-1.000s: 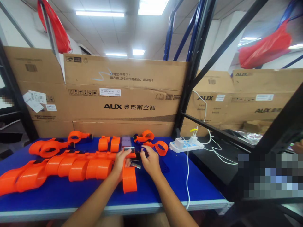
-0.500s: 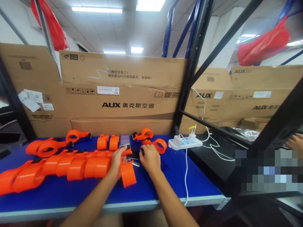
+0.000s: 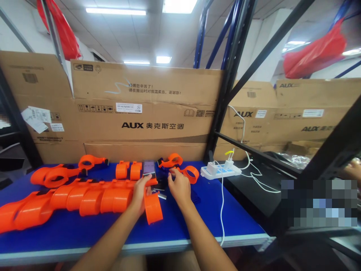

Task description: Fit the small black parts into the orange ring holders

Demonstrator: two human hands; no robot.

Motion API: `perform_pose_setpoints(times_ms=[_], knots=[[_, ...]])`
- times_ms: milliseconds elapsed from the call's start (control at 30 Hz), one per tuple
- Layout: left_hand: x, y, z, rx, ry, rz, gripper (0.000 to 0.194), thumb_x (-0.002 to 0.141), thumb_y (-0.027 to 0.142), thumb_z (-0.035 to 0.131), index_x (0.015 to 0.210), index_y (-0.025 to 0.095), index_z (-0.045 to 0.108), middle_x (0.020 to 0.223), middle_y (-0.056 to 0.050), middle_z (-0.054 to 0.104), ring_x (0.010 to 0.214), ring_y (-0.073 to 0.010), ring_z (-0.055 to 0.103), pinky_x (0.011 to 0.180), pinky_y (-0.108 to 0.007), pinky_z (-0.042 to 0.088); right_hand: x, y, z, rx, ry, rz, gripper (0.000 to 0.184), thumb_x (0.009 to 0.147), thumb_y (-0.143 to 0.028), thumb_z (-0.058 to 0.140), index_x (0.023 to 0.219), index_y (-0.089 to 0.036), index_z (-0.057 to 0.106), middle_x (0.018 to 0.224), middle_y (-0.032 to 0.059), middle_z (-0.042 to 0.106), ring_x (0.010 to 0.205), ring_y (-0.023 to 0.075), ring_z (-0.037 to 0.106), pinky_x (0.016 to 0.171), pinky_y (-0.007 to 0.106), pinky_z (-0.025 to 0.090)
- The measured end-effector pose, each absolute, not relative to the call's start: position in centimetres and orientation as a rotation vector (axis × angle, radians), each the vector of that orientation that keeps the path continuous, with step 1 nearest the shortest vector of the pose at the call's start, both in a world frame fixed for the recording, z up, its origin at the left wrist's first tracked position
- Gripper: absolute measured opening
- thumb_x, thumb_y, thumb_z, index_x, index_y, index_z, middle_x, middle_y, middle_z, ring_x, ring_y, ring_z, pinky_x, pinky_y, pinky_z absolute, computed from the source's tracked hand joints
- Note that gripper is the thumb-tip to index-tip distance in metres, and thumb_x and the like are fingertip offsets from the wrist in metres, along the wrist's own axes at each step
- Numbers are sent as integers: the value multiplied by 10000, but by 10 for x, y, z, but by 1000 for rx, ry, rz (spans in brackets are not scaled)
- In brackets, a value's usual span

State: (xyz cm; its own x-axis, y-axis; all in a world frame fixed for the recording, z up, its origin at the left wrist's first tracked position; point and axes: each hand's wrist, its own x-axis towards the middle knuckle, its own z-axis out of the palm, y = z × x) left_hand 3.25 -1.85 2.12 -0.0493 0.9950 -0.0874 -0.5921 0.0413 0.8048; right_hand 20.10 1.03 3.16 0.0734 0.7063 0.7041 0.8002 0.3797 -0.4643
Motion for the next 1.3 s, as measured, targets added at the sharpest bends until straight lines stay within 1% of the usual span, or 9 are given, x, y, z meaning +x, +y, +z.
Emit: perform_pose_setpoints(times_ms=[100, 267, 333, 467, 600, 667, 867, 1033, 1300], knots=[[33, -16, 18, 668, 812, 1463, 388, 685, 468, 839, 649, 186, 575, 384, 69, 422, 326, -80, 375, 399, -219, 308, 198, 4, 33, -1209, -1716, -53, 211, 944, -263, 574, 1086, -219, 724, 979, 78, 775, 911, 240, 723, 826, 343, 551], [35, -12, 14, 735, 837, 1512, 379, 659, 466, 861, 758, 171, 645, 449, 69, 470, 372, -68, 379, 408, -199, 307, 191, -10, 40, -833, -1977, 136, 369, 974, -285, 567, 1335, -258, 640, 1186, 78, 716, 1093, 220, 672, 966, 359, 541], [36, -11, 14, 750, 840, 1517, 391, 653, 473, 868, 779, 167, 660, 463, 70, 470, 384, -66, 380, 408, -196, 301, 190, -12, 42, -778, -2037, 169, 375, 988, -279, 549, 1353, -284, 631, 1238, 75, 681, 1133, 211, 653, 988, 361, 532], [37, -12, 15, 756, 836, 1502, 436, 635, 514, 881, 763, 167, 650, 452, 79, 444, 375, -61, 361, 404, -201, 292, 189, -11, 42, -796, -2014, 187, 320, 985, -280, 553, 1284, -265, 666, 1197, 83, 687, 1089, 219, 661, 949, 359, 546], [33, -13, 17, 730, 833, 1519, 480, 661, 587, 848, 708, 182, 593, 429, 82, 416, 353, -64, 339, 393, -214, 254, 192, -6, 38, -891, -1893, 157, 269, 972, -320, 580, 1206, -228, 677, 1075, 86, 728, 908, 222, 682, 838, 350, 562], [30, -13, 18, 686, 816, 1533, 492, 687, 605, 823, 669, 194, 553, 422, 81, 404, 344, -66, 343, 398, -223, 254, 195, -3, 35, -981, -1793, 95, 264, 967, -345, 586, 1178, -217, 679, 1043, 89, 735, 869, 227, 678, 827, 359, 554], [27, -13, 19, 663, 794, 1525, 479, 708, 594, 809, 648, 204, 538, 402, 84, 389, 332, -71, 347, 408, -234, 273, 203, 3, 28, -1193, -1863, -171, 241, 972, -304, 560, 1161, -202, 671, 1097, 117, 736, 1021, 284, 647, 891, 408, 492], [29, -13, 18, 718, 808, 1519, 440, 730, 571, 796, 655, 198, 574, 395, 64, 420, 353, -91, 391, 429, -246, 279, 196, 1, 27, -1306, -2069, -277, 184, 933, -237, 611, 1096, -228, 696, 1035, 116, 740, 980, 295, 614, 812, 408, 432], [29, -11, 14, 781, 813, 1507, 486, 712, 595, 798, 598, 203, 535, 394, 52, 434, 360, -84, 375, 422, -239, 282, 194, -3, 26, -1358, -2079, -274, 153, 905, -173, 611, 1000, -226, 718, 1015, 104, 736, 1013, 291, 571, 826, 411, 371]])
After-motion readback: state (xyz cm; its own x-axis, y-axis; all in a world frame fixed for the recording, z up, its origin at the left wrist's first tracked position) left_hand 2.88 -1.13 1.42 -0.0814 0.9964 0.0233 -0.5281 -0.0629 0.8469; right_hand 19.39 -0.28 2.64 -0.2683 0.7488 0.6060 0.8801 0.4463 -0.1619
